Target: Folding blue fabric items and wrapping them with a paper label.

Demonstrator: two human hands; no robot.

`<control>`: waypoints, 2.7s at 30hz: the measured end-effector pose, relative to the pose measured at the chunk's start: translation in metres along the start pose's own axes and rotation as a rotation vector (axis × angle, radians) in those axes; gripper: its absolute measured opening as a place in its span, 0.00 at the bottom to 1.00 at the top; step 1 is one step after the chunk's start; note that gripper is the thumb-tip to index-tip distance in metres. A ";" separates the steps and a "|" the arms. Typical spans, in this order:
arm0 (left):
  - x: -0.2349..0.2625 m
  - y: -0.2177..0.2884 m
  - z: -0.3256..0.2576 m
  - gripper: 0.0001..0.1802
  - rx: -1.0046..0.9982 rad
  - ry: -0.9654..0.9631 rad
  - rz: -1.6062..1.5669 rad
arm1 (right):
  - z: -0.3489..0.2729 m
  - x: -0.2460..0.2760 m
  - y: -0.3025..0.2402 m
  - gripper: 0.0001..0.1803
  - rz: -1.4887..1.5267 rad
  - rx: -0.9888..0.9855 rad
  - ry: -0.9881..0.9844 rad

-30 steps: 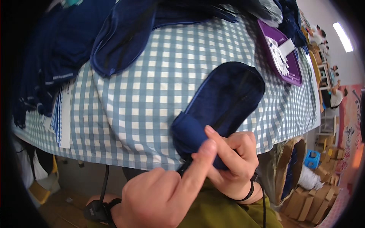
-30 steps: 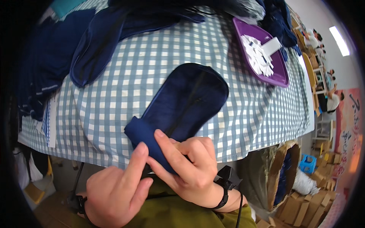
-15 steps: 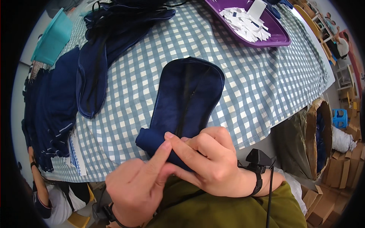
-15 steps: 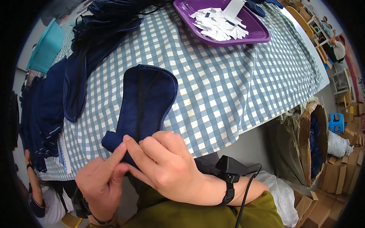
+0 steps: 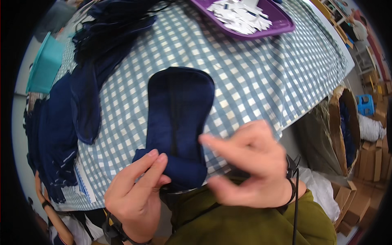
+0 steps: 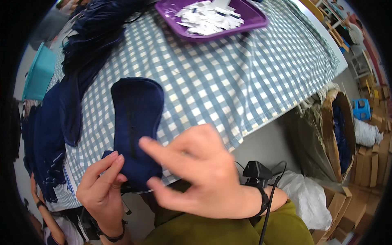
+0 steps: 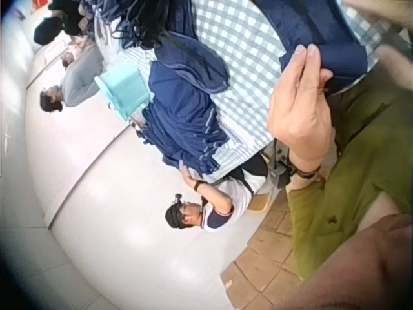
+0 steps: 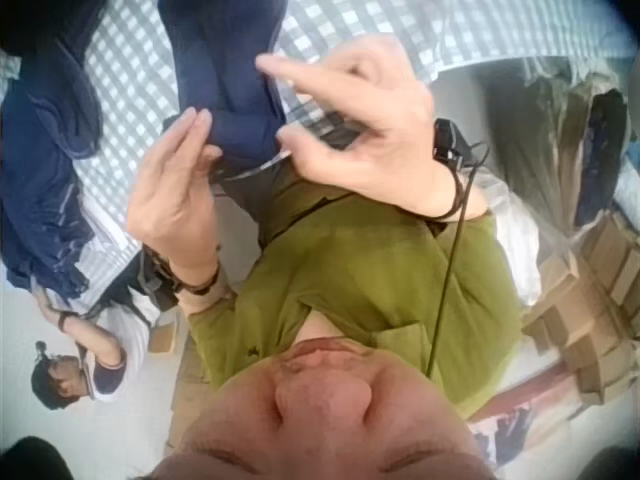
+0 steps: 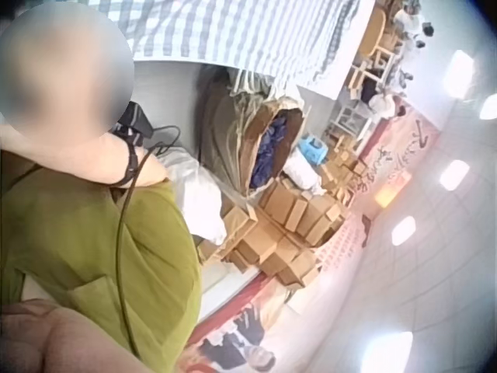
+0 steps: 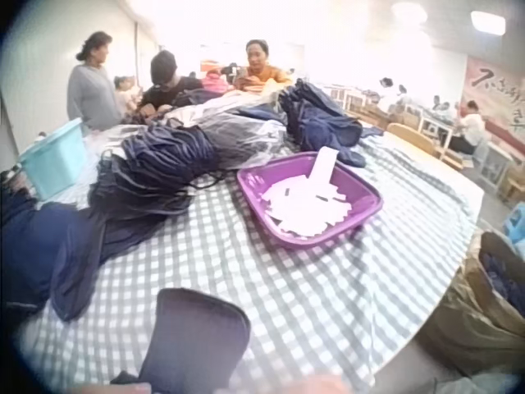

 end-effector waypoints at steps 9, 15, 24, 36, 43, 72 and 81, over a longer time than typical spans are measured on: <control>-0.004 0.012 0.003 0.17 -0.093 0.001 0.079 | -0.016 0.025 0.021 0.26 -0.003 -0.004 0.215; -0.003 0.009 0.000 0.15 -0.033 0.013 0.077 | -0.010 -0.006 0.006 0.26 0.188 0.075 0.010; 0.002 0.001 0.001 0.24 -0.061 0.023 -0.106 | -0.005 -0.047 -0.013 0.33 0.041 0.123 -0.279; 0.018 0.001 -0.003 0.13 -0.159 0.104 -0.131 | 0.004 -0.049 -0.019 0.21 -0.142 0.185 -0.165; 0.010 0.008 -0.053 0.13 -0.255 0.091 -0.037 | 0.006 -0.049 -0.020 0.20 -0.146 0.166 -0.145; -0.002 -0.007 -0.056 0.15 -0.101 0.148 0.007 | -0.001 -0.052 -0.019 0.23 -0.156 0.219 -0.127; 0.017 0.005 -0.069 0.15 -0.157 0.180 -0.051 | 0.005 -0.050 -0.022 0.24 -0.225 0.184 -0.160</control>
Point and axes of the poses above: each hand's wrist, its own z-axis towards the middle knuckle, its own x-axis out of the back of the hand, y = z × x, the point moved 9 cm from there along z, towards the middle knuckle, and after that the axes turned 4 degrees about -y, right-handed, at the moved point
